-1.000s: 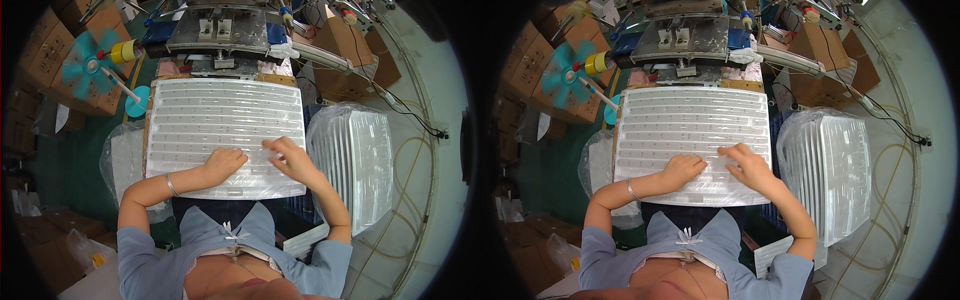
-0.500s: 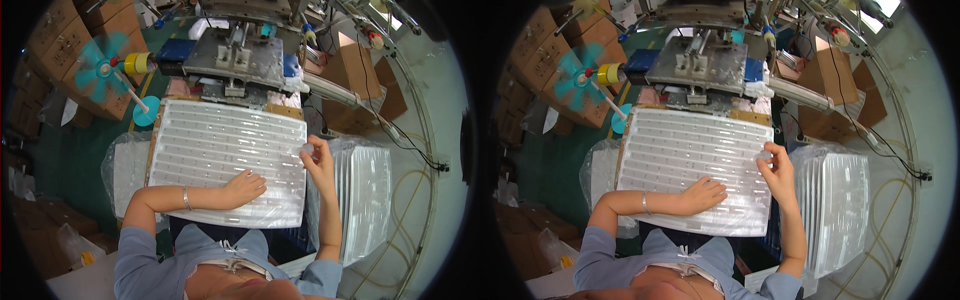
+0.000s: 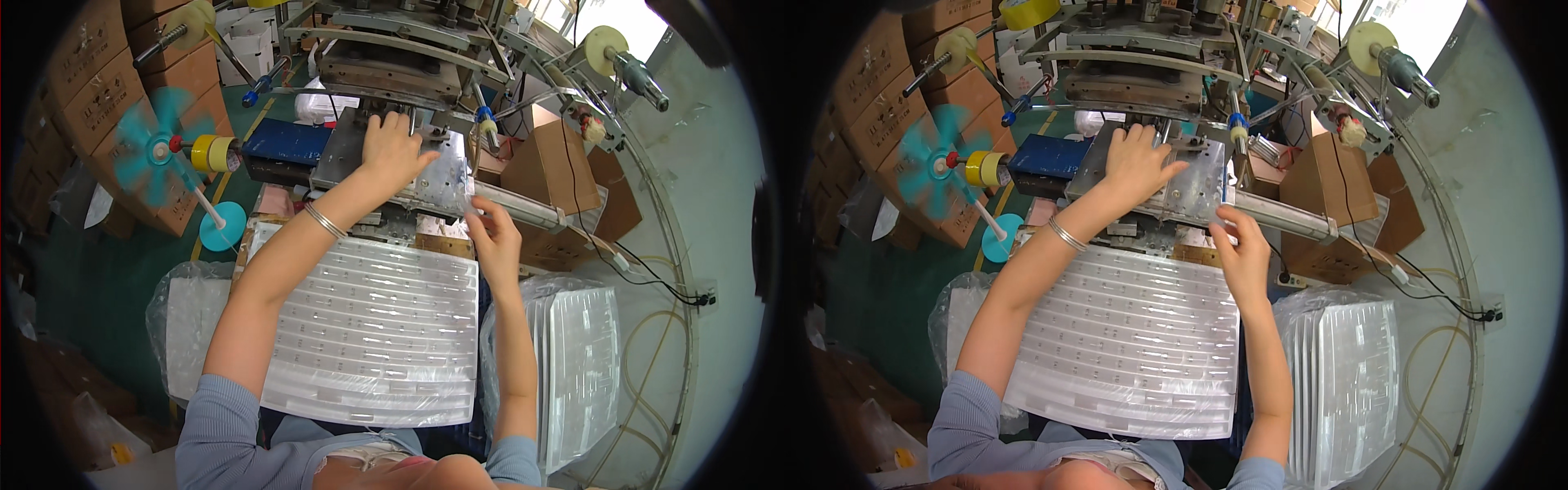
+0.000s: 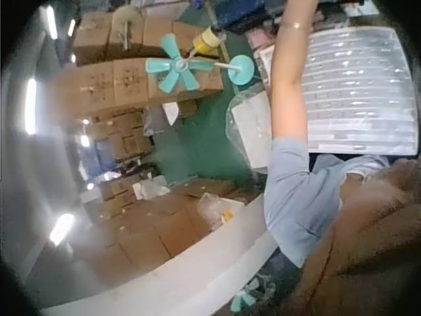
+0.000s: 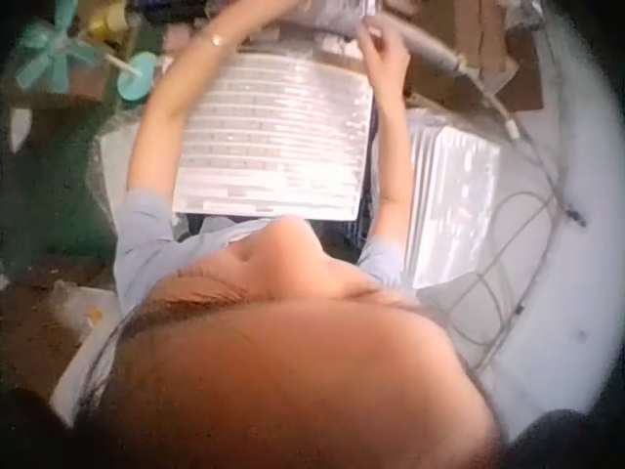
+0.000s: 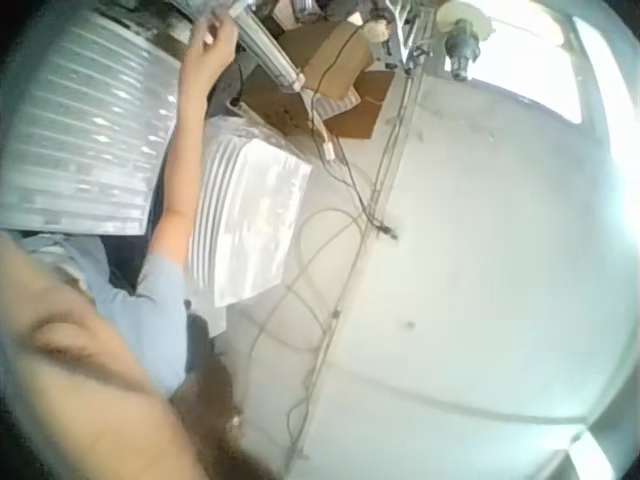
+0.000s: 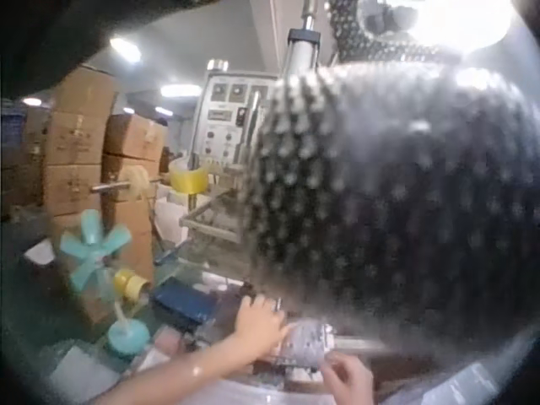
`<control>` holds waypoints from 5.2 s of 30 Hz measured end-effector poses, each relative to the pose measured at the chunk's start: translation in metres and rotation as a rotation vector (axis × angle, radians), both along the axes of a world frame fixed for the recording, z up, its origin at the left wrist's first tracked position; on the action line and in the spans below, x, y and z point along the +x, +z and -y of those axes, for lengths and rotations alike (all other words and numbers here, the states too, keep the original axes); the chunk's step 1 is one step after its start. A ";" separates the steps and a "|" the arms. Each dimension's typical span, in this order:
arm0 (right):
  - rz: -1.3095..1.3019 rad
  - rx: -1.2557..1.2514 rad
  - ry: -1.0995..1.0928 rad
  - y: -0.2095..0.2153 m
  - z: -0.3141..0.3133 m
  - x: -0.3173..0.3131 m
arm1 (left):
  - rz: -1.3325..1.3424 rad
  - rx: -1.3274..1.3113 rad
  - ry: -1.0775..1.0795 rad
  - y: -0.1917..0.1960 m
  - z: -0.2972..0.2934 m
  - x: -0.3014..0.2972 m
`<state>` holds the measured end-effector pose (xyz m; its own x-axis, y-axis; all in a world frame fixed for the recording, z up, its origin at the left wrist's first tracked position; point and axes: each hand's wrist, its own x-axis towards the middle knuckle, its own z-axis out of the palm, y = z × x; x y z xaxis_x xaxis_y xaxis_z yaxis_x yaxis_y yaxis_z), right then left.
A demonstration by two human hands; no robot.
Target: The person repeatedly picks up small white plastic components from a stack and places them into a machine. The machine processes the components, and the person then removes the finished items and places them onto a growing stack of clear plastic trays. The task involves continuous repetitive handling of small parts and finished trays.
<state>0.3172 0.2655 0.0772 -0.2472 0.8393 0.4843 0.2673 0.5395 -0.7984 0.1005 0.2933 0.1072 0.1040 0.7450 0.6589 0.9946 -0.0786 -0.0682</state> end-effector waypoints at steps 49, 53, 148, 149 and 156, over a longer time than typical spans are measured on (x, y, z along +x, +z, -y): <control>0.319 -0.377 0.474 -0.039 0.131 -0.055 | 1.280 -0.301 -0.142 -0.082 0.286 -0.082; 0.123 -0.262 0.286 -0.056 0.095 -0.009 | 0.960 -0.351 -0.092 -0.083 0.260 -0.069; 0.497 0.610 -0.288 0.015 -0.062 -0.127 | 0.659 -0.080 -0.332 -0.014 0.125 -0.040; 0.470 0.601 -0.284 0.016 -0.065 -0.129 | 0.693 -0.127 -0.337 -0.020 0.136 -0.041; 0.347 0.448 -0.276 0.006 -0.039 -0.088 | 0.792 -0.413 -0.381 -0.044 0.174 -0.003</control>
